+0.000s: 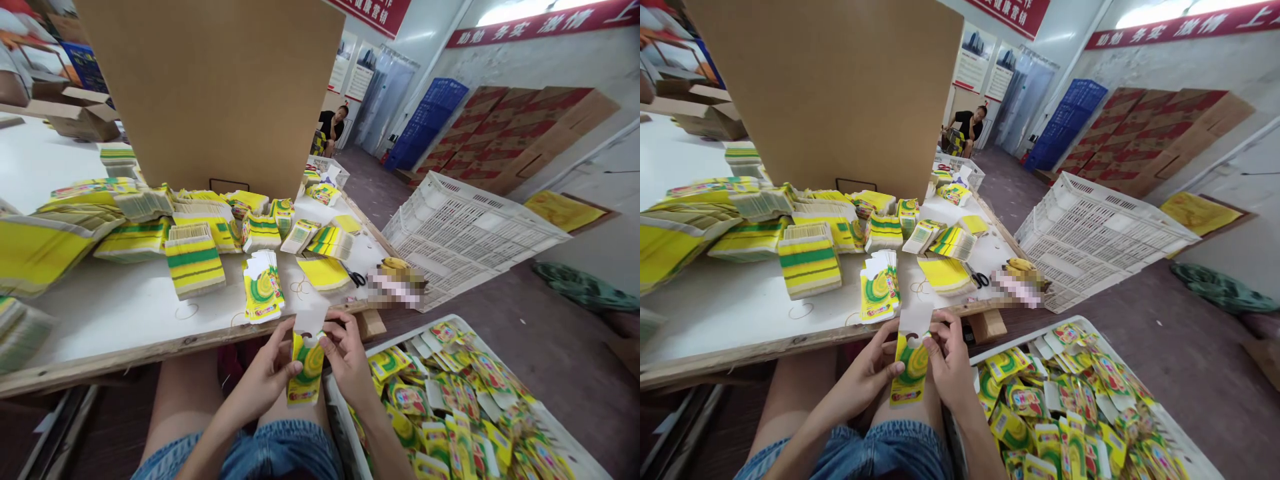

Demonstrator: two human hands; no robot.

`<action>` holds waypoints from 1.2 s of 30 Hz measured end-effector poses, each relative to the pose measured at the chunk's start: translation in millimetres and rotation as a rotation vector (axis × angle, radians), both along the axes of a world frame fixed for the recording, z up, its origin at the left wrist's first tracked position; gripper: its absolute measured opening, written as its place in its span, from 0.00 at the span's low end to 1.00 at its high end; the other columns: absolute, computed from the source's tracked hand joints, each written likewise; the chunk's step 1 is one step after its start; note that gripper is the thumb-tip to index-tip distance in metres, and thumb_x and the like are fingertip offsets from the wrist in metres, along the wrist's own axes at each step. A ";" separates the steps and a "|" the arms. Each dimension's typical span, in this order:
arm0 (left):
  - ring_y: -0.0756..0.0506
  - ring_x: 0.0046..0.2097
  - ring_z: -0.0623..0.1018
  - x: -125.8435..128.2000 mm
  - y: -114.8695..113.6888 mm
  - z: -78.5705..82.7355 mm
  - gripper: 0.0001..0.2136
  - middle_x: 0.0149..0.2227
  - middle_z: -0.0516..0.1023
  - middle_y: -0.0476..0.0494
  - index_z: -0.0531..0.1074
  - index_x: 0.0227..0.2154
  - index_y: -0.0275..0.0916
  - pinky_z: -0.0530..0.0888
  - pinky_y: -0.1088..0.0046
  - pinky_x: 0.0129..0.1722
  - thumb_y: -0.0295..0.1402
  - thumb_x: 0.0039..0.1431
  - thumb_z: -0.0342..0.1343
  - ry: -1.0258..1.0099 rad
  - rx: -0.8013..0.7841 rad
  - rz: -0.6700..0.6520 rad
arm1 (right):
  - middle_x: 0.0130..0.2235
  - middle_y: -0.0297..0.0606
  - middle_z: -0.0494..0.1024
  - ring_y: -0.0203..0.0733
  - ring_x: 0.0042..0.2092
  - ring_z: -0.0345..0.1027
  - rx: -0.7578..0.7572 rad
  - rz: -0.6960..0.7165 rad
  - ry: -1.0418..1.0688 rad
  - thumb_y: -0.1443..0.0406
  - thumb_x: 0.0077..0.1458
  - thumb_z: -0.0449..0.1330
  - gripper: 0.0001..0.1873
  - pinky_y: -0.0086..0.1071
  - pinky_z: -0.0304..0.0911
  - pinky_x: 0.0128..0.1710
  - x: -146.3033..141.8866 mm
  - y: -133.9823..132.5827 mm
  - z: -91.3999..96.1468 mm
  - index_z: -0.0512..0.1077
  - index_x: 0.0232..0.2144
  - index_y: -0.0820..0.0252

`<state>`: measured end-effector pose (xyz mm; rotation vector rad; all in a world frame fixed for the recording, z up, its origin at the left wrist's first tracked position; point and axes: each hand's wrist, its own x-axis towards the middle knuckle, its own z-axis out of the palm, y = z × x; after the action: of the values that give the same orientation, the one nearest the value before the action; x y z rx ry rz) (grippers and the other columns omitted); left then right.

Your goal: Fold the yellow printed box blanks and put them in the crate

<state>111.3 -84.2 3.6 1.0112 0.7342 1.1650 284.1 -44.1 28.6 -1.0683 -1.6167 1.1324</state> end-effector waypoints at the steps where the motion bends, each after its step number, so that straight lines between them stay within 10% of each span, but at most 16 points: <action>1: 0.42 0.47 0.78 0.3 0.5 0.3 0.29 0.47 0.78 0.38 0.53 0.61 0.41 0.71 0.65 0.49 0.36 0.59 0.58 0.024 0.008 0.008 | 0.43 0.39 0.76 0.42 0.43 0.71 0.013 -0.006 0.007 0.60 0.63 0.56 0.17 0.34 0.65 0.46 0.5 0.7 1.2 0.67 0.53 0.53; 5: 0.42 0.42 0.79 -0.1 2.7 0.2 0.24 0.42 0.80 0.40 0.60 0.58 0.40 0.73 0.68 0.44 0.34 0.60 0.57 0.195 0.029 0.113 | 0.41 0.42 0.75 0.46 0.45 0.68 0.169 0.008 -0.116 0.56 0.64 0.51 0.19 0.37 0.63 0.48 6.2 5.5 11.6 0.79 0.37 0.57; 10: 0.43 0.41 0.79 0.3 3.0 -2.0 0.23 0.46 0.79 0.39 0.63 0.59 0.40 0.74 0.68 0.44 0.31 0.61 0.54 0.301 0.072 0.157 | 0.27 0.30 0.73 0.36 0.25 0.62 -0.082 0.107 -0.259 0.61 0.54 0.63 0.20 0.28 0.59 0.27 6.4 5.4 15.9 0.72 0.50 0.56; 36: 0.38 0.54 0.75 3.1 4.4 6.4 0.27 0.54 0.75 0.34 0.59 0.61 0.40 0.73 0.63 0.51 0.35 0.60 0.57 0.094 0.029 0.116 | 0.18 0.22 0.66 0.36 0.22 0.60 -0.068 0.019 -0.357 0.64 0.56 0.59 0.19 0.27 0.55 0.25 -4.9 0.7 11.5 0.65 0.49 0.60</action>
<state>114.4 -79.7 10.0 1.0653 0.8622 1.2377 279.3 -43.5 40.1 -1.3617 -1.8760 1.0587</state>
